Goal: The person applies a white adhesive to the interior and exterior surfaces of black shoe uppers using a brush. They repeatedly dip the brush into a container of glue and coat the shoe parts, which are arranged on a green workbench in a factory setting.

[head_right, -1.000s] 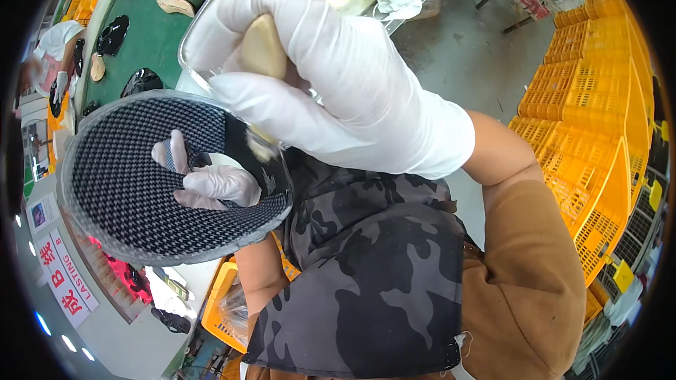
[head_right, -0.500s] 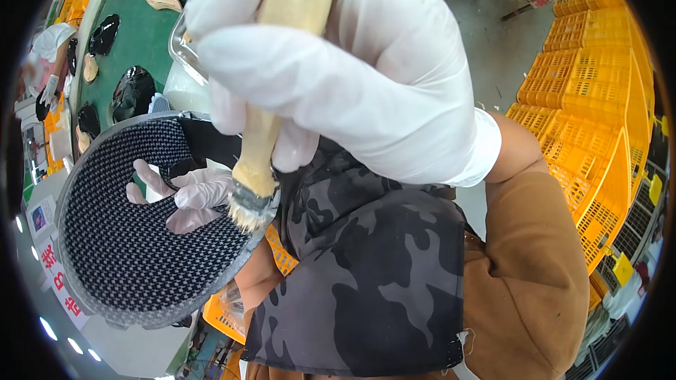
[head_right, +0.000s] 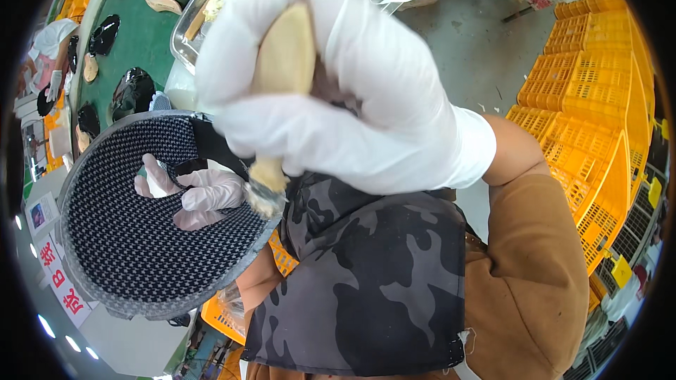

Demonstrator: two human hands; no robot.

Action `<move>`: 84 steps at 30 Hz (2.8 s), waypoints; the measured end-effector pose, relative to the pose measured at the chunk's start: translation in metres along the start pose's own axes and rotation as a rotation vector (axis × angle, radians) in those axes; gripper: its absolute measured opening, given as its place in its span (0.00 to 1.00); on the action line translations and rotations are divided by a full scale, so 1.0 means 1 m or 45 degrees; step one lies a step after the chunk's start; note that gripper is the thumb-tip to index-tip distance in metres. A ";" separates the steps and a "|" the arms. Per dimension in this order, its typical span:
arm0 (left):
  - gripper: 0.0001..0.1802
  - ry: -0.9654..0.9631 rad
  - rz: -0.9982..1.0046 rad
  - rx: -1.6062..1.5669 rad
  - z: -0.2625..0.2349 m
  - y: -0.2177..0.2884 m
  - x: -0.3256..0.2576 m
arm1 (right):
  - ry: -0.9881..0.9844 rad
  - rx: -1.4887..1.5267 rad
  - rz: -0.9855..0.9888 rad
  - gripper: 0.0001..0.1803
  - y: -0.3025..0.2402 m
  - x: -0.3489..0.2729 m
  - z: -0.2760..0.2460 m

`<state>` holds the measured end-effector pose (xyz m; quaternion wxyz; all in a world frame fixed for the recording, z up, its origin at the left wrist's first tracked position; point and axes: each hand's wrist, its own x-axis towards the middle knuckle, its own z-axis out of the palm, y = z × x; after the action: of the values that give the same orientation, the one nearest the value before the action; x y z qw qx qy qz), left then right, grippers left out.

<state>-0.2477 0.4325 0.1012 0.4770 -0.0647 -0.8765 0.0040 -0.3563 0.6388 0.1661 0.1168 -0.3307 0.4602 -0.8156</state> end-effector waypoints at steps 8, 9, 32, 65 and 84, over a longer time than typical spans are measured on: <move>0.22 0.244 -0.144 -0.313 0.027 -0.009 -0.008 | -0.190 -0.481 -0.174 0.11 0.024 0.010 -0.009; 0.22 0.248 -0.157 -0.349 0.030 -0.008 -0.008 | -0.184 -0.528 -0.245 0.12 0.032 0.015 -0.011; 0.23 0.488 -0.957 -1.223 0.030 0.038 0.012 | 0.468 -0.123 -0.156 0.07 0.039 0.063 -0.019; 0.22 0.858 -1.566 -1.123 -0.079 -0.038 -0.004 | 0.783 0.041 -0.032 0.08 0.048 0.018 -0.068; 0.29 -0.278 -0.159 0.261 -0.053 -0.262 -0.264 | 0.966 -0.242 0.054 0.07 0.059 -0.014 -0.066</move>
<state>-0.0906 0.1389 -0.0724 0.3823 0.0396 -0.9205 0.0709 -0.3949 0.6581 0.0873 -0.0762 -0.0054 0.5509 -0.8310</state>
